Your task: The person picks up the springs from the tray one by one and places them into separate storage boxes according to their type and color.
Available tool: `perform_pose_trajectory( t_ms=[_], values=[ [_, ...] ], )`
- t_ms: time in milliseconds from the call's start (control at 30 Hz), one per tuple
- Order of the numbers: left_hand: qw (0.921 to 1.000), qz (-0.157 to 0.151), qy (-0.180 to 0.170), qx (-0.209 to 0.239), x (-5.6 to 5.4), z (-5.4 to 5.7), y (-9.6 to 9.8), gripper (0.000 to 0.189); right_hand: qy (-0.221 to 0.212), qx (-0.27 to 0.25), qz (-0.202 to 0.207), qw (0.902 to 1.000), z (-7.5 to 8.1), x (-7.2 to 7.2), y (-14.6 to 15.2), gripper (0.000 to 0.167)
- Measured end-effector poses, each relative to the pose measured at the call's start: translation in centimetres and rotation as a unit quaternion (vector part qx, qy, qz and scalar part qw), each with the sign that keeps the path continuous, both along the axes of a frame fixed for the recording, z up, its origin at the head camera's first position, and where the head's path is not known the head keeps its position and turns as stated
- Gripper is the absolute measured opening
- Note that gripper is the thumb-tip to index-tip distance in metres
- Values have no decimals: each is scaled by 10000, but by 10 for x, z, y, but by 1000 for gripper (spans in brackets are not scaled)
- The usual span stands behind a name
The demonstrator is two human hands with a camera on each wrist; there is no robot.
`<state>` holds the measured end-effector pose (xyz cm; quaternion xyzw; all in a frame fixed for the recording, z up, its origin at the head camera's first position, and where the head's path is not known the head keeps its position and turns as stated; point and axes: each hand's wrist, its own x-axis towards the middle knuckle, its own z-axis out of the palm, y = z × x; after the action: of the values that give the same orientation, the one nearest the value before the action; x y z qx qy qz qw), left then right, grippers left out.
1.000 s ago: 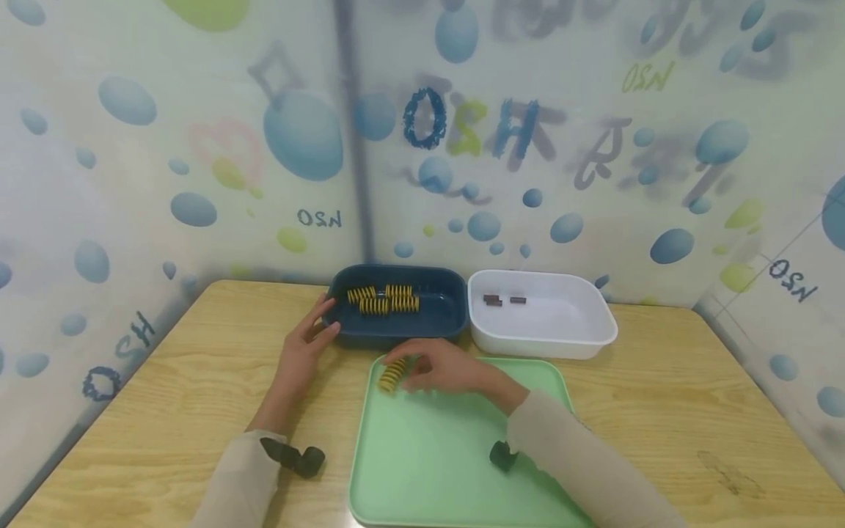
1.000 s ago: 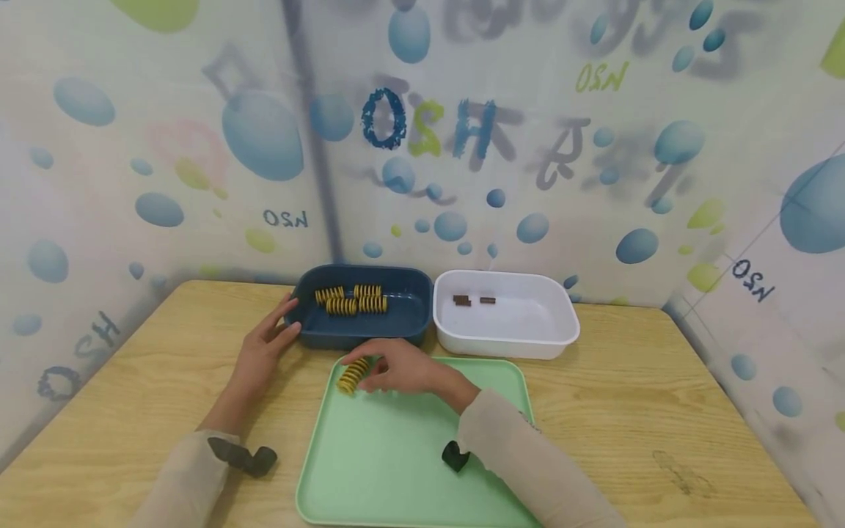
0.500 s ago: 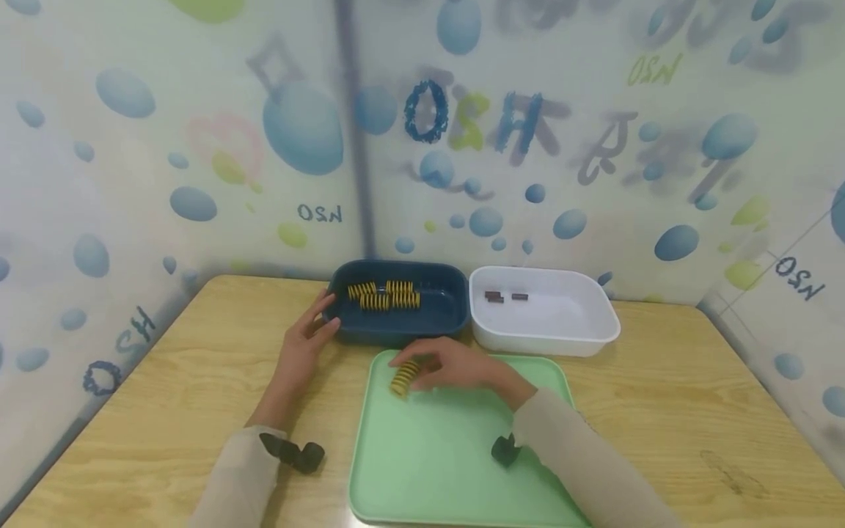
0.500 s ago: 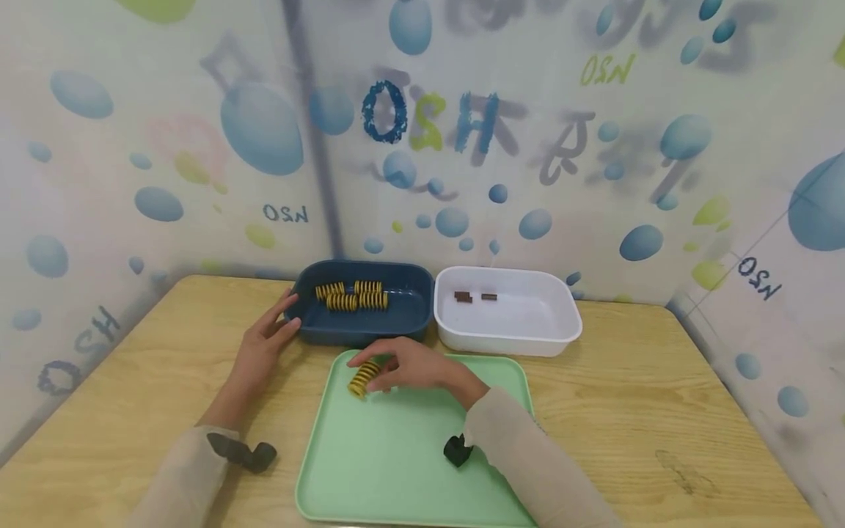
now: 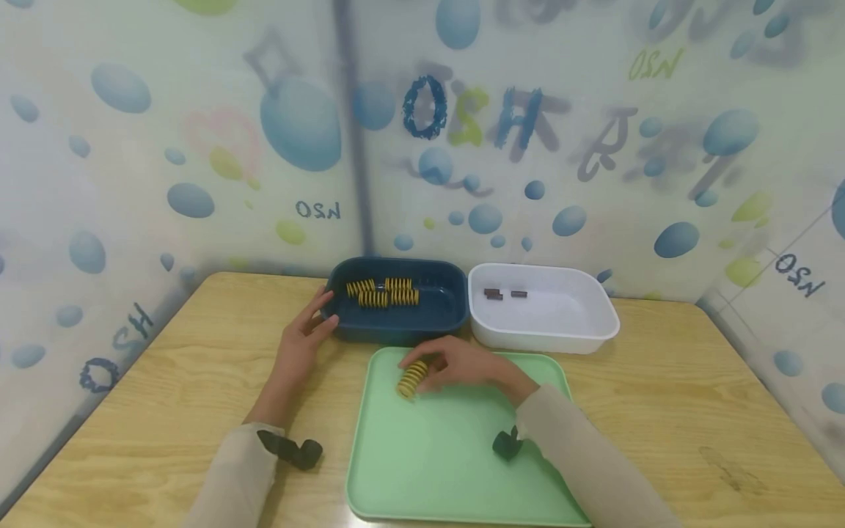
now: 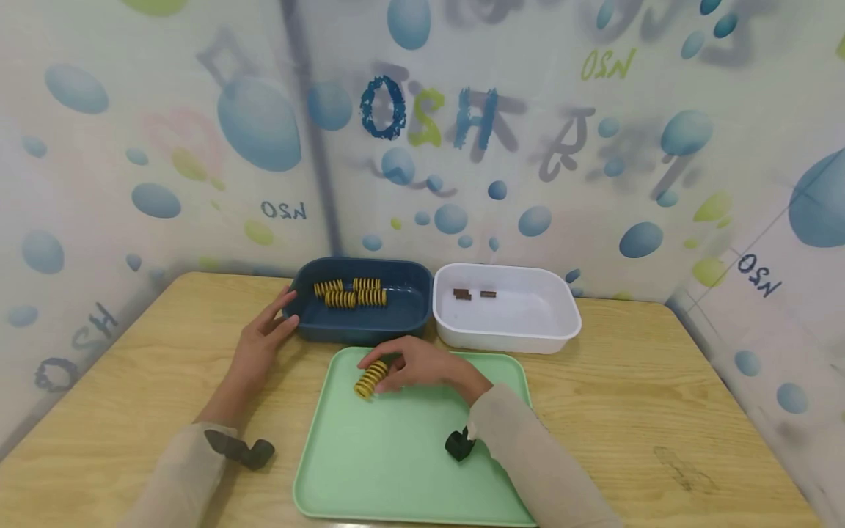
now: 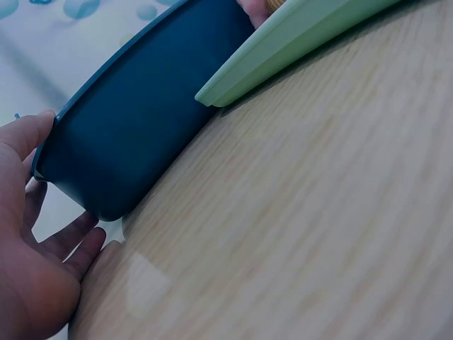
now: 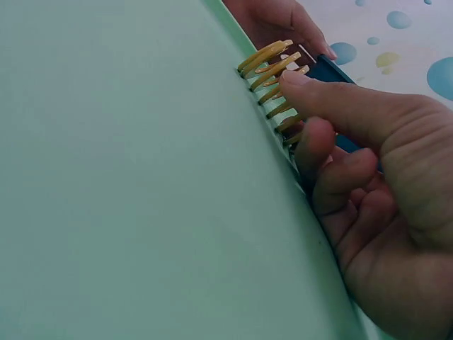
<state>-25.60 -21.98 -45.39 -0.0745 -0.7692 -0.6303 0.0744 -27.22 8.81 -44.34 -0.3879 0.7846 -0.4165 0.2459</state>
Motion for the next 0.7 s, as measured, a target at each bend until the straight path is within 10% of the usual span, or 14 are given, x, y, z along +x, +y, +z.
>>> perform_pose_trajectory(
  t_ms=[700],
  values=[
    [9999, -31, -158, -57, 19, 31, 10, 50, 36, 19, -233, 9997, -5, -1, 3, 38]
  ],
)
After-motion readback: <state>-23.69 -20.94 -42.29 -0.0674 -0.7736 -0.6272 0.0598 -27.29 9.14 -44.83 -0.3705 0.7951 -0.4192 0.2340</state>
